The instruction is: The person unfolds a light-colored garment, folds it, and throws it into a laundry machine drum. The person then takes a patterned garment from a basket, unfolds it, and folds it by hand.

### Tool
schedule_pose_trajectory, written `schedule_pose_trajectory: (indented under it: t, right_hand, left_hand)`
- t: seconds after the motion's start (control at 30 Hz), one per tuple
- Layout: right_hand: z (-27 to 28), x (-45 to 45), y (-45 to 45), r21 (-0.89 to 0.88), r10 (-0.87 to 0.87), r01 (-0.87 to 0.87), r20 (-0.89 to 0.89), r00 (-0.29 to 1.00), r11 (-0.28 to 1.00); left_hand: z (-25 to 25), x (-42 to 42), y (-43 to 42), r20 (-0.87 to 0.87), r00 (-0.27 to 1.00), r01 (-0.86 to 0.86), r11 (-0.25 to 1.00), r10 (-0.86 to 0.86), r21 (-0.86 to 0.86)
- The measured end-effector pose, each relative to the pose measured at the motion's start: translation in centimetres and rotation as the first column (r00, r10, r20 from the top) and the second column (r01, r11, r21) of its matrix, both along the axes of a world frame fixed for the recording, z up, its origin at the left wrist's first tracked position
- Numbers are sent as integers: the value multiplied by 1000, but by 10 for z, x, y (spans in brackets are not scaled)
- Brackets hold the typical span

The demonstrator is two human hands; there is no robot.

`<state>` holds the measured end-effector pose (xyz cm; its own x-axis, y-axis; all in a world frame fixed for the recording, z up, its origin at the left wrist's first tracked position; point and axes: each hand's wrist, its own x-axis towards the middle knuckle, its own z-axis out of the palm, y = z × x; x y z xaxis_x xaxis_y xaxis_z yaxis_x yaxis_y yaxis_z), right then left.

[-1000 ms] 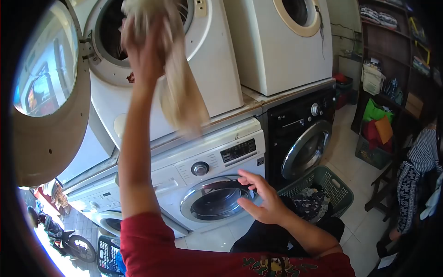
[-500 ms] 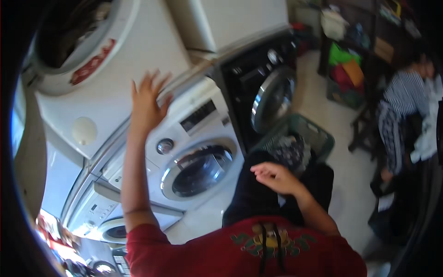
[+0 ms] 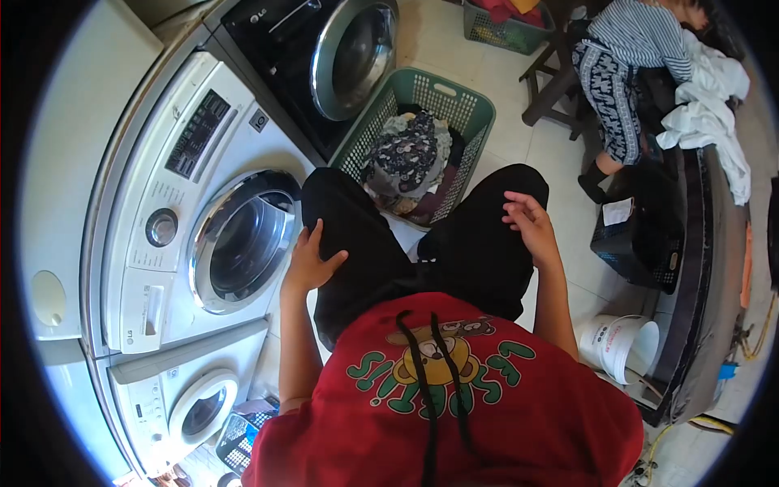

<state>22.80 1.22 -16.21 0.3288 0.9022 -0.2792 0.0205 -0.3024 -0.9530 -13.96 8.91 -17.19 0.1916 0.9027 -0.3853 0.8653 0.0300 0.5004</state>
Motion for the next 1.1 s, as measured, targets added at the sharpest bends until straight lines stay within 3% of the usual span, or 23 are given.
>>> schedule_pose_trajectory:
  t: [0.13, 0.2, 0.27, 0.33, 0.37, 0.43, 0.53, 0.6, 0.63, 0.7, 0.77, 0.8, 0.93, 1.0, 1.1]
  right_hand:
    - [-21, -10, 26, 38, 50, -48, -71, 996, 998]
    - [-44, -16, 49, 48, 94, -90, -111, 989, 995]
    - [-58, -25, 76, -18, 232, -238, -174, 957, 971]
    - [-83, -29, 102, -186, 225, -288, -300, 927, 939]
    - [-105, -28, 114, -207, 215, -287, -309, 926, 935]
    - [-152, -25, 138, -416, 227, -342, -301, 926, 843]
    - [-224, -19, 171, -502, 202, -350, -326, 923, 791]
    - [-282, -22, 186, -472, 3, -135, -271, 963, 871]
    - [-306, -25, 190, -487, -17, -125, -278, 961, 864]
    - [-350, -34, 200, -530, 166, -160, -36, 986, 833]
    - [-393, -40, 212, -573, 356, -191, 191, 915, 797]
    - [-415, -41, 214, -581, 350, -188, 180, 919, 792]
    - [-487, -41, 202, -618, 42, 98, 207, 977, 780]
    - [-500, -25, 208, -728, 124, 78, 219, 968, 681]
    - [-505, -20, 215, -739, 63, 118, 213, 975, 663]
  left_hand:
    - [-23, 5, 20, -36, 994, 97, 993, -100, -69]
    - [-49, 11, 30, -122, 991, 62, 998, -61, 9]
    - [-65, 21, 41, -202, 979, 38, 995, -18, 92]
    - [-68, 39, 51, -249, 969, 28, 995, -3, 96]
    - [-69, 49, 53, -296, 955, 18, 994, 15, 110]
    - [-71, 64, 61, -390, 919, 8, 990, 47, 139]
    - [-75, 69, 70, -408, 912, 27, 986, 42, 163]
    - [-76, 67, 75, -423, 905, 53, 977, 41, 207]
    - [-77, 68, 78, -407, 912, 33, 977, 57, 211]
    - [-77, 68, 84, -397, 915, 19, 980, 62, 198]
    - [-78, 69, 90, -416, 904, -3, 974, 100, 227]
    - [-78, 69, 94, -410, 907, 1, 971, 99, 237]
    - [-74, 83, 107, -449, 887, -24, 983, 106, 184]
    - [-78, 85, 109, -459, 884, -11, 985, 89, 171]
    - [-83, 84, 114, -460, 885, 13, 983, 74, 183]
